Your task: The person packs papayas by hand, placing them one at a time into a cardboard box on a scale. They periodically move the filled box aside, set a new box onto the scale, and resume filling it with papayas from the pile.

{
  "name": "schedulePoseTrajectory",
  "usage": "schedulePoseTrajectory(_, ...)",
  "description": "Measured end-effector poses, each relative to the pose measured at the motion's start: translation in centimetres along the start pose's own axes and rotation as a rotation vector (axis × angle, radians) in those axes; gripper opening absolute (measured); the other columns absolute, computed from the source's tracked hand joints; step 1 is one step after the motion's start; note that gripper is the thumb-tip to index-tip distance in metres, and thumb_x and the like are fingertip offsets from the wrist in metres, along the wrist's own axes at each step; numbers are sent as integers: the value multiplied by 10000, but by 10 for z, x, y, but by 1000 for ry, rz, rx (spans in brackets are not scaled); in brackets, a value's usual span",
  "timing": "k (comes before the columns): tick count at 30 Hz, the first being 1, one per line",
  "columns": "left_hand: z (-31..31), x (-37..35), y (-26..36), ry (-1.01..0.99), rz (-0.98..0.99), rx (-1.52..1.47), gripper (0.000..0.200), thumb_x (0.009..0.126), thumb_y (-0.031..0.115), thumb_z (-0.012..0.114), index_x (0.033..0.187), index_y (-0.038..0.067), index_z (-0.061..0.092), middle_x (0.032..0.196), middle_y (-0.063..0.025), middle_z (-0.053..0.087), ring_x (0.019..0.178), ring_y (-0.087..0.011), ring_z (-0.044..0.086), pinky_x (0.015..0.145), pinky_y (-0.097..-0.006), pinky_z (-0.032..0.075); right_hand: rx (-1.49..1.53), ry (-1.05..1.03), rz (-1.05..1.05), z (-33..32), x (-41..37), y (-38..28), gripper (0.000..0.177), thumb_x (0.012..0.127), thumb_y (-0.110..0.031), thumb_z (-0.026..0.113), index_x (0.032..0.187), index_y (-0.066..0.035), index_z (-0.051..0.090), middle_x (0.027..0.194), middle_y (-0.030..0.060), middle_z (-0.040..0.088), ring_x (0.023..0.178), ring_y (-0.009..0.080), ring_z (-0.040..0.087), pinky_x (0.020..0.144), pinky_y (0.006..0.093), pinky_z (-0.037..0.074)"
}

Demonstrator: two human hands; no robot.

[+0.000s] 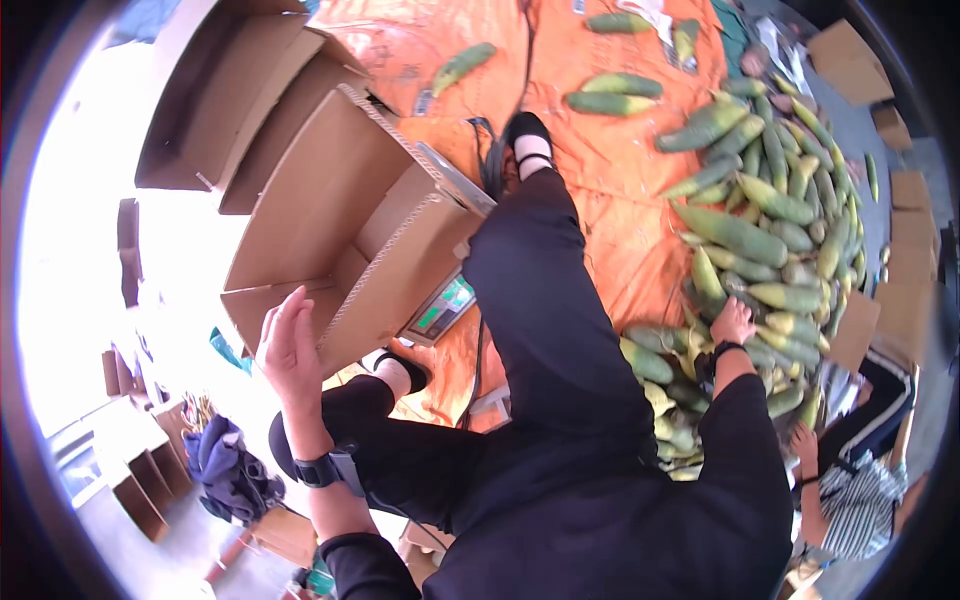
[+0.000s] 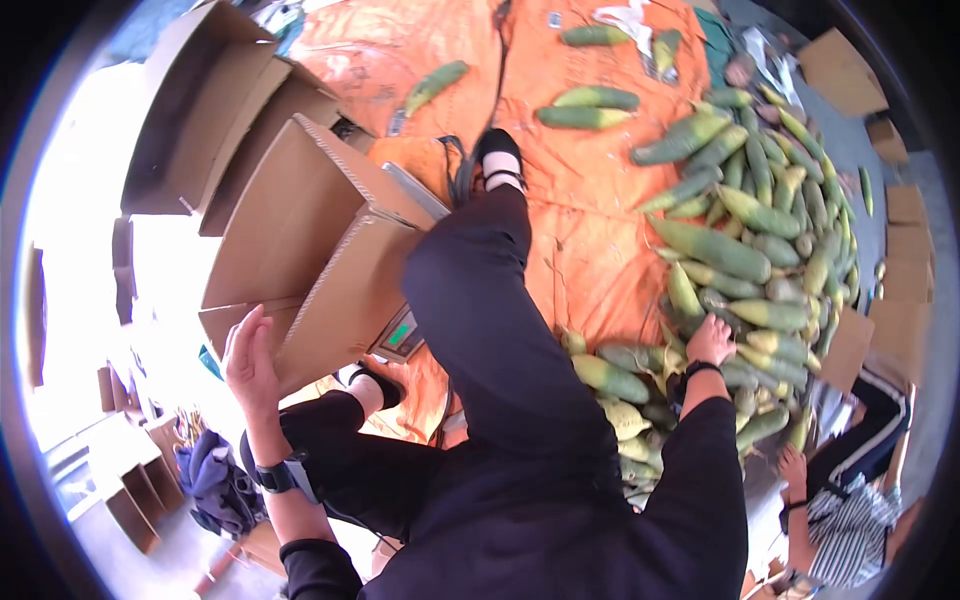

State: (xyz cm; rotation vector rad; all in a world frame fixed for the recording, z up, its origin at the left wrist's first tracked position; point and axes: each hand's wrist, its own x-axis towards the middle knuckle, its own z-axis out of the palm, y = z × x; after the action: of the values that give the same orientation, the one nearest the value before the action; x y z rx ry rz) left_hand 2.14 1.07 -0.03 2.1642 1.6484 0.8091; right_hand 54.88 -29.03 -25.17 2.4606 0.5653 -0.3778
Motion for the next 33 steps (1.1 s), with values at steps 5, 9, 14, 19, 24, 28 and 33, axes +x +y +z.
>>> schedulePoseTrajectory(5, 0, 4, 3, -52, 41, -12, 198, 886, -5, 557, 1064, -5, 645, 904, -89, 650, 843, -152, 628, 748, -246, 472, -65, 84, -81, -16, -5, -4, 261, 821, -101, 590, 1075, -154, 567, 1121, 43, 557, 1126, 236, 497, 880, 462, 421)
schedulePoseTrajectory(9, 0, 10, 8, -21, 62, -5, 190, 873, -4, 571, 1046, -4, 649, 873, -92, 652, 793, -168, 633, 712, -256, 482, -41, -49, -108, -11, -3, -6, 405, 777, -158, 662, 1150, -141, 506, 1200, 70, 552, 1180, 256, 491, 900, 463, 424)
schedulePoseTrajectory(14, -4, 18, 7, -37, 112, -30, 190, 865, 19, 582, 1043, 3, 649, 848, -96, 642, 739, -177, 633, 663, -257, 487, 135, -176, -122, -36, -18, -17, 579, 695, -305, 747, 1171, -113, 479, 1208, 89, 563, 1175, 281, 512, 918, 486, 430)
schedulePoseTrajectory(19, -20, 26, 16, -66, 80, -81, 190, 863, -2, 581, 1042, -15, 645, 872, -97, 648, 792, -169, 633, 703, -253, 487, 373, -124, -293, -66, -24, -40, 668, 628, -348, 777, 1178, -99, 491, 1166, 122, 593, 1130, 314, 535, 904, 457, 448)
schedulePoseTrajectory(24, -33, 35, 11, -22, 153, -93, 208, 849, 16, 581, 1047, 12, 645, 874, -101, 641, 774, -209, 648, 698, -277, 503, 563, 211, -619, -149, -15, -72, 618, 641, -274, 784, 1176, -122, 515, 1086, 135, 600, 1053, 346, 541, 837, 461, 447)
schedulePoseTrajectory(28, -43, 36, 17, -23, 117, -159, 259, 845, 8, 584, 1101, 9, 621, 1002, -109, 618, 890, -208, 618, 768, -282, 486, 578, 663, -947, -287, -77, -106, 578, 641, -220, 750, 1159, -115, 518, 1060, 104, 598, 1036, 316, 523, 842, 436, 415)
schedulePoseTrajectory(33, -49, 37, 12, 11, 214, -90, 393, 807, 61, 630, 1195, 30, 583, 1185, -123, 562, 1100, -252, 540, 929, -335, 427, 508, 1025, -1375, -408, -175, -157, 488, 674, -168, 716, 1128, -96, 554, 1063, 70, 601, 1018, 277, 526, 880, 408, 376)
